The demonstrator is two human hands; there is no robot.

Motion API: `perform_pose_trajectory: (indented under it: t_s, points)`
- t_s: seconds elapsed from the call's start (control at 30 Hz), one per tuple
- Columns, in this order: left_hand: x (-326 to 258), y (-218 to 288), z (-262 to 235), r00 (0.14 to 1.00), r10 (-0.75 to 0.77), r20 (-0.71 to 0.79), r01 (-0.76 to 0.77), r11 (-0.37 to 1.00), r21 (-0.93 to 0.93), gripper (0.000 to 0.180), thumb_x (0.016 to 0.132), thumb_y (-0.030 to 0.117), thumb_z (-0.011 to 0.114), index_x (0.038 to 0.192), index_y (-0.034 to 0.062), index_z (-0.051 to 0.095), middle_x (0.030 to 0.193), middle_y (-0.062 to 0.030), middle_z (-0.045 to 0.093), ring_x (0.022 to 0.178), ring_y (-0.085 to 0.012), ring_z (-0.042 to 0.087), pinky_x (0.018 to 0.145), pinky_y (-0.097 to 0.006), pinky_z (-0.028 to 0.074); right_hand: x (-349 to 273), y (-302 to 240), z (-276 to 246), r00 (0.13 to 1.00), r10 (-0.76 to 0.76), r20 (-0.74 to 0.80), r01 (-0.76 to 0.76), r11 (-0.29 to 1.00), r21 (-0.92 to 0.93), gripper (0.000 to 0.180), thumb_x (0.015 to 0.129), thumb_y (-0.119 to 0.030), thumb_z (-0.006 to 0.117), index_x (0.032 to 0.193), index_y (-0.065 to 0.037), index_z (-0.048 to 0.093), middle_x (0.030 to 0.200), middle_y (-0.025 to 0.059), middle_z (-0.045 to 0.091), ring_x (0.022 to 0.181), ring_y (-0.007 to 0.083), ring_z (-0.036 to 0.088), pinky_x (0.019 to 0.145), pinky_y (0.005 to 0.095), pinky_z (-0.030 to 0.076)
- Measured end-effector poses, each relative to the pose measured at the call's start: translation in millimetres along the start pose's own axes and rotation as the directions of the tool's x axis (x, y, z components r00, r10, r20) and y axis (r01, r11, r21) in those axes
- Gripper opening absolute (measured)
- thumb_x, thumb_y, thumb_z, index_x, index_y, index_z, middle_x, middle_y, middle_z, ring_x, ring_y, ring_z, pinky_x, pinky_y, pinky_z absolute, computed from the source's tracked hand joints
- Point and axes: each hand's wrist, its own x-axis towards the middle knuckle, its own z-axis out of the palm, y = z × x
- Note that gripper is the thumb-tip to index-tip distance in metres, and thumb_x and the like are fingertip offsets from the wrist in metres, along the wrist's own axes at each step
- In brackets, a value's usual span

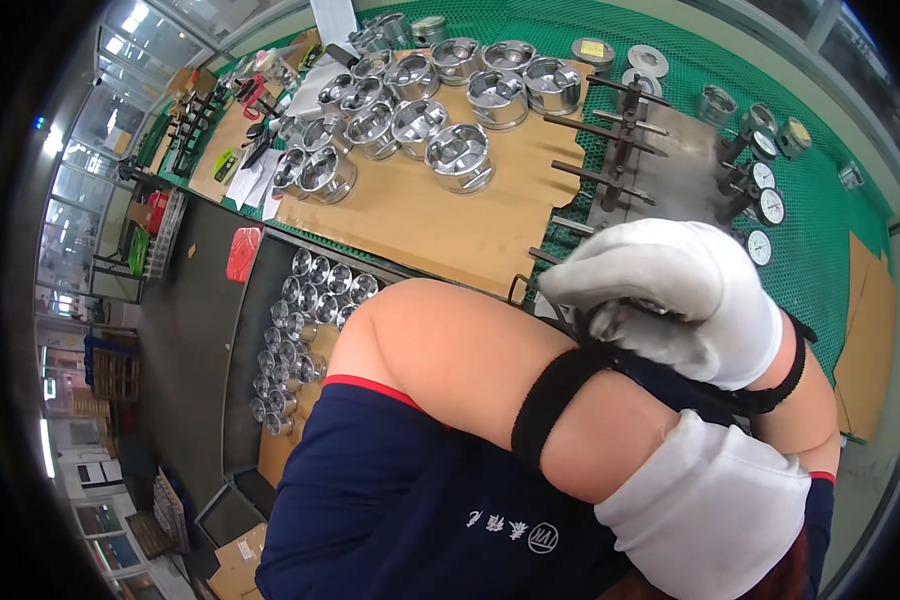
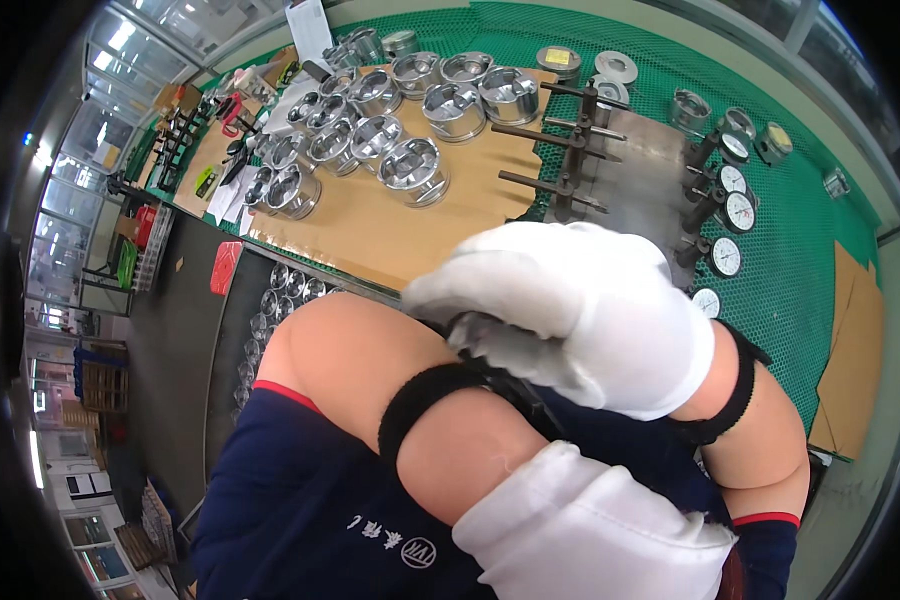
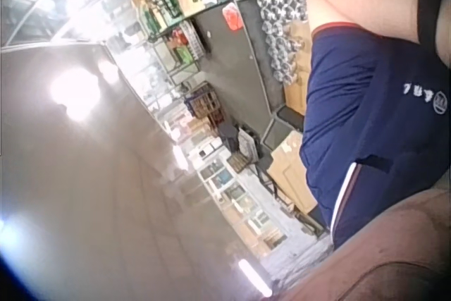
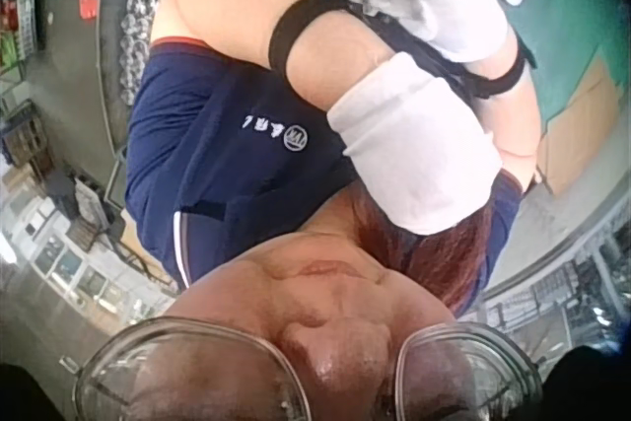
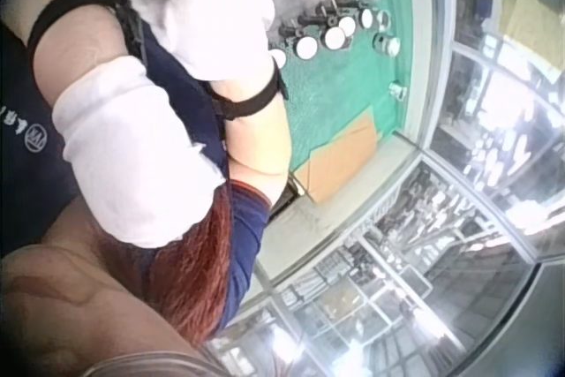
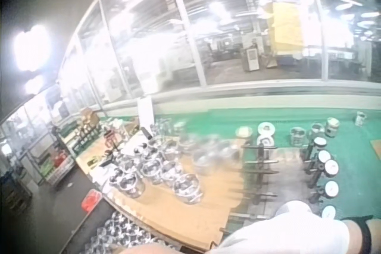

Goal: The person picks up shiny metal cylindrical parts from a cardboard sheet and places them onto a green workbench. They use a dial indicator to measure the parts, adjusting the tool and rotating the parts to check dimensions. The person continues to handle and arrange the metal parts on the workbench.

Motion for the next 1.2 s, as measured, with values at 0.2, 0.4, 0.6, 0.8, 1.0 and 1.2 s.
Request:
perform_pose_trajectory:
  t_s: [0.2,0.4,0.6,0.8,1.0,1.2]
  points:
    - [-3.3,-10.2,5.9,0.991,0.130,-0.025,-0.132,0.987,-0.090,0.018,0.079,0.025,0.065,0.069,0.0096,0.065,0.069,-0.0057,0.063,0.062,-0.0248,0.061,0.060,-0.043,0.049,7.8,-24.2,5.9,0.857,0.516,-0.017,-0.483,0.813,0.325,0.059,0.075,0.014,0.070,0.132,0.001,0.059,0.090,0.0070,0.069,0.090,0.0128,0.069,0.082,0.0275,0.054]
    - [-2.8,-16.0,9.1,0.989,0.146,-0.023,-0.148,0.981,-0.127,0.017,0.078,0.025,0.065,0.069,0.0093,0.064,0.070,-0.0058,0.062,0.063,-0.0253,0.061,0.060,-0.043,0.049,-11.0,-3.9,-2.9,0.834,0.509,0.210,-0.527,0.625,0.576,0.034,0.091,-0.008,0.073,0.124,-0.003,0.064,0.103,0.0059,0.074,0.092,0.0087,0.069,0.083,0.0229,0.054]
    - [0.2,-19.9,15.3,0.990,0.142,-0.004,-0.141,0.980,-0.142,0.017,0.077,0.024,0.065,0.070,0.0091,0.063,0.071,-0.0060,0.062,0.064,-0.0258,0.061,0.061,-0.042,0.049,-18.9,0.2,-9.1,0.819,0.524,0.235,-0.563,0.653,0.506,0.025,0.091,-0.004,0.071,0.116,-0.001,0.068,0.104,0.0056,0.072,0.093,0.0092,0.068,0.083,0.0237,0.055]
    - [1.2,-21.3,15.2,0.985,0.171,0.015,-0.166,0.972,-0.169,0.016,0.076,0.024,0.065,0.071,0.0088,0.063,0.072,-0.0062,0.062,0.066,-0.0262,0.061,0.061,-0.042,0.049,-19.1,2.7,-13.4,0.834,0.506,0.220,-0.533,0.636,0.558,0.028,0.081,0.009,0.057,0.105,0.005,0.069,0.102,0.0158,0.073,0.086,0.0199,0.070,0.077,0.0293,0.054]
    - [2.6,-20.6,17.1,0.981,0.191,0.043,-0.181,0.966,-0.185,0.016,0.075,0.024,0.065,0.072,0.0086,0.062,0.073,-0.0064,0.062,0.067,-0.0267,0.061,0.061,-0.041,0.049,-32.0,26.2,-11.1,0.946,0.287,0.149,-0.261,0.405,0.876,0.024,0.096,0.002,0.056,0.117,0.002,0.066,0.119,0.0104,0.069,0.096,0.0120,0.064,0.083,0.0264,0.051]
    - [1.6,-16.3,14.1,0.979,0.186,0.079,-0.170,0.971,-0.168,0.016,0.075,0.024,0.065,0.072,0.0083,0.061,0.074,-0.0065,0.062,0.068,-0.0272,0.061,0.061,-0.041,0.048,-7.5,11.3,-27.2,0.899,0.225,0.375,-0.404,0.754,0.517,0.023,0.094,-0.005,0.064,0.117,-0.001,0.067,0.110,0.0090,0.068,0.095,0.0165,0.065,0.082,0.0286,0.052]
